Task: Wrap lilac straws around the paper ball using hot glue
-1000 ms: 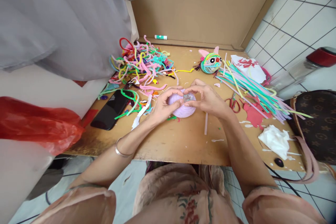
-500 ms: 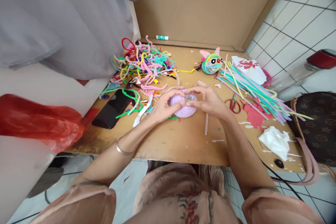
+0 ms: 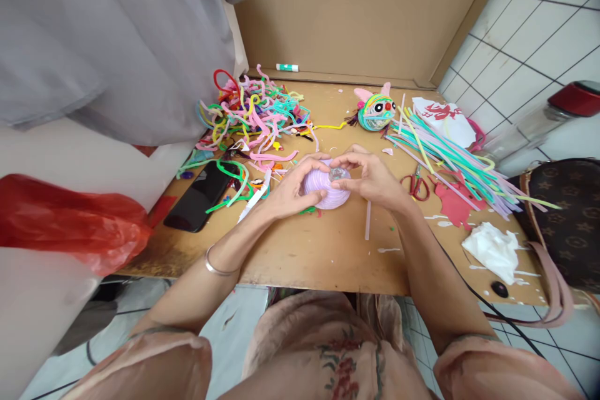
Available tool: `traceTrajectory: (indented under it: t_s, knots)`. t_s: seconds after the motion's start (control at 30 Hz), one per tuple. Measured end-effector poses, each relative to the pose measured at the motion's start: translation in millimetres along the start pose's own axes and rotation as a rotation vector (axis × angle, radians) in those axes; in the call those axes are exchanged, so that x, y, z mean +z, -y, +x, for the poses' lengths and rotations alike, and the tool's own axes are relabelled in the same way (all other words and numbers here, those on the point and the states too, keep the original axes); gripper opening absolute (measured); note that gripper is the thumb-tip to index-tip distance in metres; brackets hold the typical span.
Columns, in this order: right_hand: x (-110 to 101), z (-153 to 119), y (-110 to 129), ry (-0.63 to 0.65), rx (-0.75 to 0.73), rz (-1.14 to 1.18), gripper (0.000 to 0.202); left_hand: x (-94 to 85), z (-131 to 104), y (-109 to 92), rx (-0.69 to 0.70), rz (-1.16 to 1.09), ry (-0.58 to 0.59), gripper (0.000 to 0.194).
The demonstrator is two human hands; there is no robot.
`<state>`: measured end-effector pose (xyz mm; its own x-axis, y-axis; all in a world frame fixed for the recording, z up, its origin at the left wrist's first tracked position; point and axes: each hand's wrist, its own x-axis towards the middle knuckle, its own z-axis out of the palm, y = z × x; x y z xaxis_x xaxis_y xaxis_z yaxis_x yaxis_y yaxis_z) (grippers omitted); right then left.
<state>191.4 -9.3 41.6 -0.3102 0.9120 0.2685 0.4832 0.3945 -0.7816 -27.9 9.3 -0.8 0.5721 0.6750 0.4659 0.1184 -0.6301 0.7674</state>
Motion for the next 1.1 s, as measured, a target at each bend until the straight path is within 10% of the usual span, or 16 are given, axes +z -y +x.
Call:
traceTrajectory:
  t_s: [1.1]
  knots:
    - [5,1,4,-0.005,-0.024,-0.005,0.025,13.3,-1,-3,-0.144,-0.194,-0.186,0.019]
